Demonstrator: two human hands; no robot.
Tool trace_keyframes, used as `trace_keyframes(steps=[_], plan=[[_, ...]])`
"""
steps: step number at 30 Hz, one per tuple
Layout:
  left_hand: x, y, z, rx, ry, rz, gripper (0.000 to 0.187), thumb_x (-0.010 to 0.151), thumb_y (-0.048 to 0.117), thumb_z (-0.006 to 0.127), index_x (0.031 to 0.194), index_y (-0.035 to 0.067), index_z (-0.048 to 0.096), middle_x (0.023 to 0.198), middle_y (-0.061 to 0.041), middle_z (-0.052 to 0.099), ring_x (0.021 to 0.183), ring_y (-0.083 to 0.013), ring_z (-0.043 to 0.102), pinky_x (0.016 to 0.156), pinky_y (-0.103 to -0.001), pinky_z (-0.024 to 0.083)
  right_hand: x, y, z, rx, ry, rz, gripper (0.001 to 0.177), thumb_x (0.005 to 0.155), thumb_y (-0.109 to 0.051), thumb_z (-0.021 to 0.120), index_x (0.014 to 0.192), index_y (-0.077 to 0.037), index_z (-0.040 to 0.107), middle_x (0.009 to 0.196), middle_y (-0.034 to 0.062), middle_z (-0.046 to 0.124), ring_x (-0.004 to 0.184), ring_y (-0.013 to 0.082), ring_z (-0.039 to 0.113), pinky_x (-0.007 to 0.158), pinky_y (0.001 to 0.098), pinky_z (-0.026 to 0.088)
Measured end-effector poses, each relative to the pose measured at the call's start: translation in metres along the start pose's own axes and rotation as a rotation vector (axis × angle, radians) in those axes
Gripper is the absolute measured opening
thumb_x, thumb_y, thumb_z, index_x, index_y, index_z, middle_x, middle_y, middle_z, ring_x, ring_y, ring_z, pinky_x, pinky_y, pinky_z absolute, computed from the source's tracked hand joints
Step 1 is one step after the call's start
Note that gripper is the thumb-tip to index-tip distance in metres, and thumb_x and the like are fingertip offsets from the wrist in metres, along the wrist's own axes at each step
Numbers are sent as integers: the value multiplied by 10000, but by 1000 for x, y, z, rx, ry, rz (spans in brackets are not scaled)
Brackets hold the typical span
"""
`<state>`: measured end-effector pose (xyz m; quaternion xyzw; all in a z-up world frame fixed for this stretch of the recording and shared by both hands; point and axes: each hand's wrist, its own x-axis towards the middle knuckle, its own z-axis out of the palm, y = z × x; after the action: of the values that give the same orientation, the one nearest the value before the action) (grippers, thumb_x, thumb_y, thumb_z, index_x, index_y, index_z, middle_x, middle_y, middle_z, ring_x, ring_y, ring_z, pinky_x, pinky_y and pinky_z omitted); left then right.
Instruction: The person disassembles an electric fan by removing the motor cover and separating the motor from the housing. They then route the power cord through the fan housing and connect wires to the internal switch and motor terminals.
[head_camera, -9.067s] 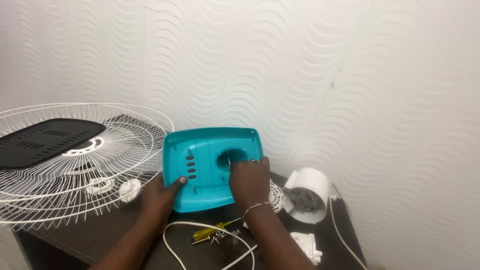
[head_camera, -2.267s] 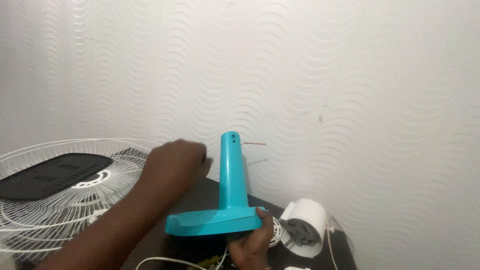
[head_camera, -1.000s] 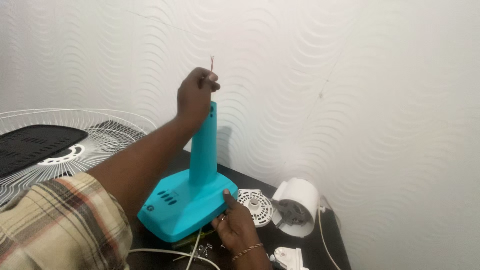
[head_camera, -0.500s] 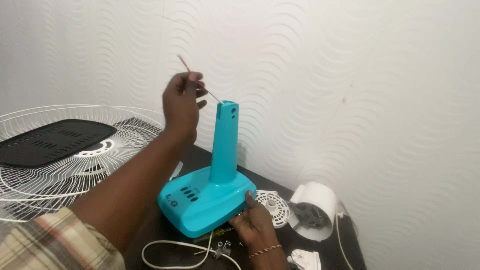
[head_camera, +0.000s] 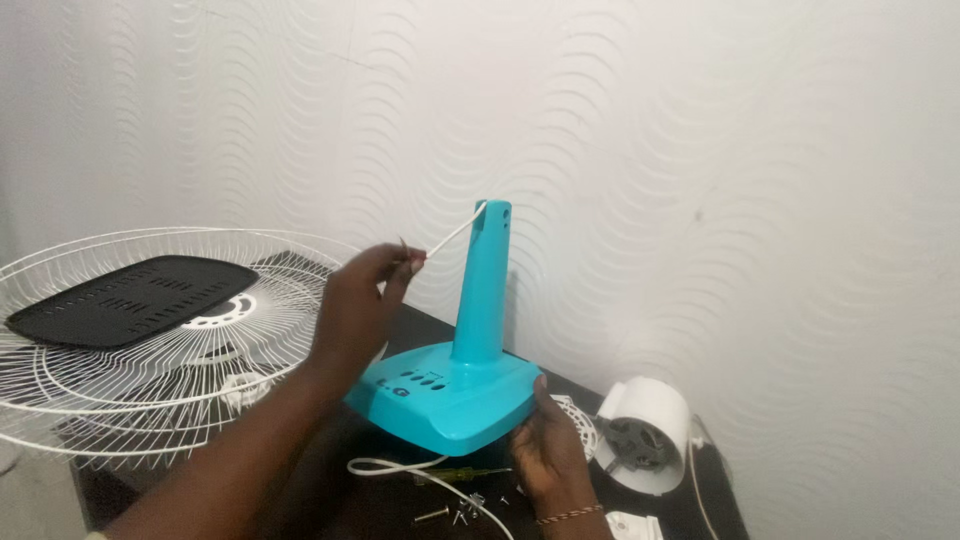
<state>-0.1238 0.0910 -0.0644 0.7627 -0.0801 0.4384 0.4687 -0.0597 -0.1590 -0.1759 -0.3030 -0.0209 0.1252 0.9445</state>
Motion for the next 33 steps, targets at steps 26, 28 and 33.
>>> trace_keyframes(steps=[26, 28, 33], plan=[[-73, -37, 9, -220, -192, -120, 670, 974, 626, 469, 1359, 98, 618, 1352, -148, 703, 1309, -305, 654, 1072, -521, 507, -14, -14, 15, 102, -258, -38, 239, 1025, -143, 600, 1137, 64, 560, 1031, 161, 678, 895, 215, 739, 705, 228, 607], [-84, -39, 7, -185, -214, -84, 999, 773, 810, 494, 1495, 120, 466, 1412, -186, 614, 1309, -359, 590, 1039, -569, 485, -15, -13, 17, 98, -195, -43, 240, 1012, -133, 586, 1138, 67, 550, 1055, 163, 667, 941, 226, 732, 766, 248, 595], [-86, -45, 10, -148, -213, -39, 1358, 552, 995, 561, 1556, 132, 256, 1574, -240, 410, 1297, -414, 575, 970, -580, 508, -19, -10, 26, 74, -63, -99, 225, 994, -107, 569, 1142, 61, 545, 1094, 138, 658, 1006, 224, 730, 839, 281, 588]])
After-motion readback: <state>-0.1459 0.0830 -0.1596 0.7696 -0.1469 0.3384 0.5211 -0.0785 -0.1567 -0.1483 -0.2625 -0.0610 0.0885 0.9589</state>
